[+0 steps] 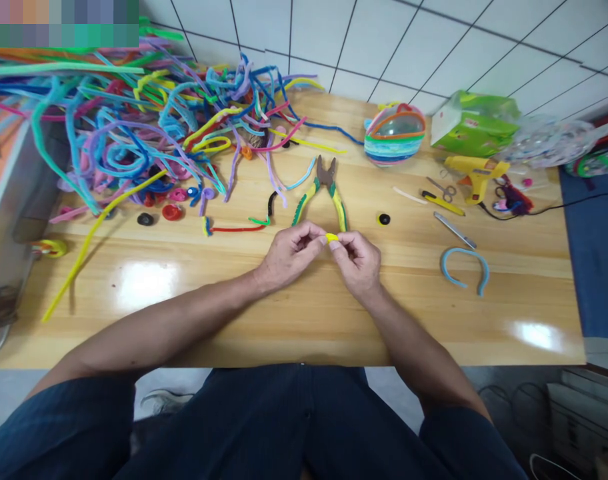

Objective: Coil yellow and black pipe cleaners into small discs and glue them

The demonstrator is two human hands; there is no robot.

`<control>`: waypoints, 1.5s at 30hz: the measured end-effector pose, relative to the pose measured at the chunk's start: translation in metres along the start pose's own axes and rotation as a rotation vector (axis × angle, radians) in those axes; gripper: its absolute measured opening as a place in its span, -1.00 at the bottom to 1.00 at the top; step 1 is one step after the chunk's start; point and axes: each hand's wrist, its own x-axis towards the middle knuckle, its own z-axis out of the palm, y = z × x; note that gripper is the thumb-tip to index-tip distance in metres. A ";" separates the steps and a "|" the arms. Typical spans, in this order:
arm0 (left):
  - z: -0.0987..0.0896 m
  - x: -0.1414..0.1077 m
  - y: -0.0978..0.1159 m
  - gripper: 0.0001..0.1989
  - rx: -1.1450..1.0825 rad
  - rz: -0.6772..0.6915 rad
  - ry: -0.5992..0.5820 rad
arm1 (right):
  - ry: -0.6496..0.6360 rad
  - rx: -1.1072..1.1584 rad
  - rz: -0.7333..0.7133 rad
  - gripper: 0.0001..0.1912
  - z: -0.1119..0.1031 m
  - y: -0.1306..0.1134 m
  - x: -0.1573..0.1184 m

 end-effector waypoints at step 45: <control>-0.001 -0.002 0.002 -0.83 0.100 0.101 -0.117 | -0.022 -0.040 -0.372 -0.78 -0.005 0.000 0.004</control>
